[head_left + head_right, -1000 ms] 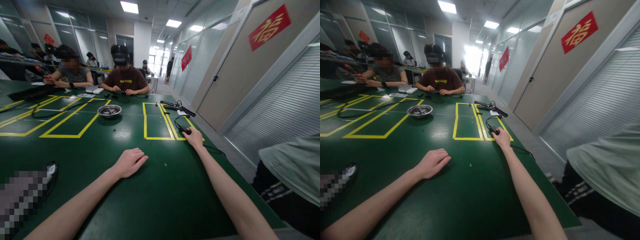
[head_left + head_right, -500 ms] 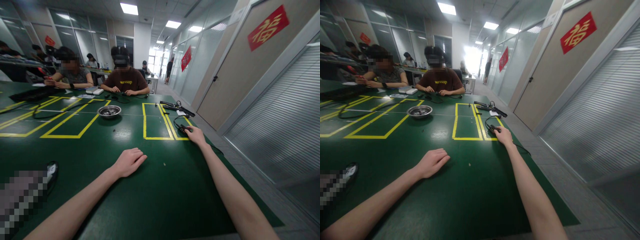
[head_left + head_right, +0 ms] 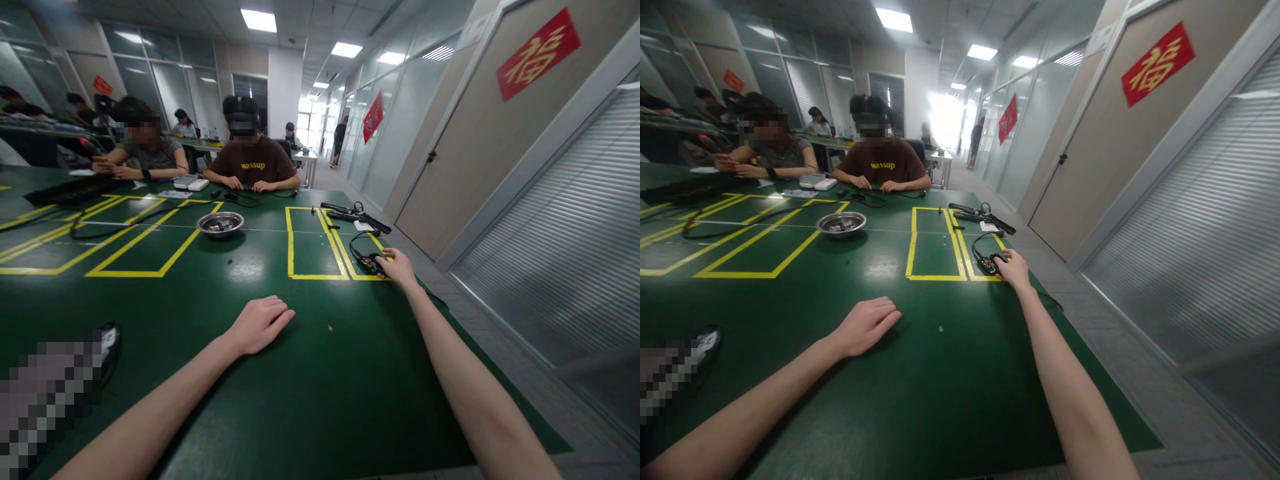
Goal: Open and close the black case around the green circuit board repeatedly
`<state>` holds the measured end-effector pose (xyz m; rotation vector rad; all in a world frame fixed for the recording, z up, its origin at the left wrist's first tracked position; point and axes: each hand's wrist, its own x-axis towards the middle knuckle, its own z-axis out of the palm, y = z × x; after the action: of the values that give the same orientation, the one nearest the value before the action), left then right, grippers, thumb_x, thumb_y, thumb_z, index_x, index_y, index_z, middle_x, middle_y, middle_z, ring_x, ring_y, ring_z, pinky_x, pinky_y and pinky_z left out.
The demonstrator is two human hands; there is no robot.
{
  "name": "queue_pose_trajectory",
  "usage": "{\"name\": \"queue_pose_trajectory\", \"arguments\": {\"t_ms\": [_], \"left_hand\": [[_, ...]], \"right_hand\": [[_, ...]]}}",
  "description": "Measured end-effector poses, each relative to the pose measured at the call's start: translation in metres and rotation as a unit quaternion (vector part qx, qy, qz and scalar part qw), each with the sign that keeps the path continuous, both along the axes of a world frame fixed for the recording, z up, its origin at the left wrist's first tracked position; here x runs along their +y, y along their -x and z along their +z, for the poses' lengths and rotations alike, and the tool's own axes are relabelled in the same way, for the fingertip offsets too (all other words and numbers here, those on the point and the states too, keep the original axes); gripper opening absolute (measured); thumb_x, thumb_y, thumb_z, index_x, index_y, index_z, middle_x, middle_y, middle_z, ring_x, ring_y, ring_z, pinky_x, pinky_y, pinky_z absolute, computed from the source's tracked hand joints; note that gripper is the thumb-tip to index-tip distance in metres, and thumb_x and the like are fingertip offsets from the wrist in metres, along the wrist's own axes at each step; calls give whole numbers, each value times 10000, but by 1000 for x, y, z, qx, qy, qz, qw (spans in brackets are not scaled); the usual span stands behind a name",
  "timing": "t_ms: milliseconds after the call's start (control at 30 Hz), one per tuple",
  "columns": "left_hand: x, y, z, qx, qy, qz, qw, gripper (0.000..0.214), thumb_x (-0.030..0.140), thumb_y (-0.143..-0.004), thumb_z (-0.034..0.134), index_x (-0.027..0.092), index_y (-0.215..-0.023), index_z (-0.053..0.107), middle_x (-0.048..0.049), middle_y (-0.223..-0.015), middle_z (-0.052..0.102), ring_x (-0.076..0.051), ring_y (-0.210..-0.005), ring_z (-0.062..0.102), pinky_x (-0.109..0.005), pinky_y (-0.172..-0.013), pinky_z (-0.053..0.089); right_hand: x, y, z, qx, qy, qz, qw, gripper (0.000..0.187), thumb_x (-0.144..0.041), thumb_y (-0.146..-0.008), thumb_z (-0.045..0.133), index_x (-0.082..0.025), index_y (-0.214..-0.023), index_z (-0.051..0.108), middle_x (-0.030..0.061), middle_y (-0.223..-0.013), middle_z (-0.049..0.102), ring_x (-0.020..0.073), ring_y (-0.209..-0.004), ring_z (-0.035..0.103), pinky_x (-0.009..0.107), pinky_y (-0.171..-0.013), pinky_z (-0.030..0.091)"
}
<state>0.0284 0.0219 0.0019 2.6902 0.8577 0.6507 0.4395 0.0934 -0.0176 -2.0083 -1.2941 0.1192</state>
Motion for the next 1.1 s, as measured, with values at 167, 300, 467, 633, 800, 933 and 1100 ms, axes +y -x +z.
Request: {"name": "queue_pose_trajectory", "arguments": {"t_ms": [167,300,467,633,800,933,1100], "left_hand": [[1,0,-1,-1,-5,-3,1000,527,422,-1082,257,191,-681,510,-13,-672,556,-155,-670,521,-272,-655,387],[2,0,-3,-9,-20,-11,1000,523,413,-1084,269,189,-678,512,-6,-655,540,-152,-653,509,-268,-644,381],[1,0,-3,-15,-19,-15,1000,515,399,-1082,285,184,-677,521,-7,-665,550,-150,-653,516,-271,-634,381],[1,0,-3,-16,-11,-11,1000,503,394,-1076,317,181,-681,544,-7,-665,556,-148,-663,520,-262,-630,391],[1,0,-4,-18,-16,-8,1000,515,403,-1077,314,181,-671,539,-6,-659,554,-146,-657,520,-263,-633,392],[1,0,-3,-18,-16,-12,1000,516,411,-1080,306,184,-671,523,-3,-659,553,-142,-650,523,-260,-628,385],[2,0,-3,-18,-10,-11,1000,487,389,-1075,332,181,-674,514,-3,-674,558,-143,-653,531,-261,-631,386]], "right_hand": [[-4,7,6,-69,-13,40,997,304,-334,-690,756,-188,-957,739,74,-954,662,227,-836,628,326,-757,507],[-7,12,8,-105,-28,65,992,325,-347,-694,746,-210,-989,741,41,-900,592,224,-803,587,329,-729,477],[-8,10,14,-114,-111,47,986,606,-338,-700,731,-165,-1274,641,57,-922,592,258,-877,588,352,-791,490],[-11,8,15,-132,-4,-24,991,584,-338,-809,649,-141,-1357,602,143,-1128,659,293,-1046,623,359,-872,493],[-14,12,8,-129,101,-43,986,355,-437,-824,664,-175,-1028,790,176,-1070,730,334,-993,684,364,-799,508],[-14,12,8,-112,105,-50,987,268,-368,-770,704,-196,-942,815,171,-985,759,323,-951,704,345,-781,506],[-14,12,23,-56,65,-42,995,315,-398,-743,683,-127,-841,810,135,-725,723,282,-728,677,315,-627,464]]}}
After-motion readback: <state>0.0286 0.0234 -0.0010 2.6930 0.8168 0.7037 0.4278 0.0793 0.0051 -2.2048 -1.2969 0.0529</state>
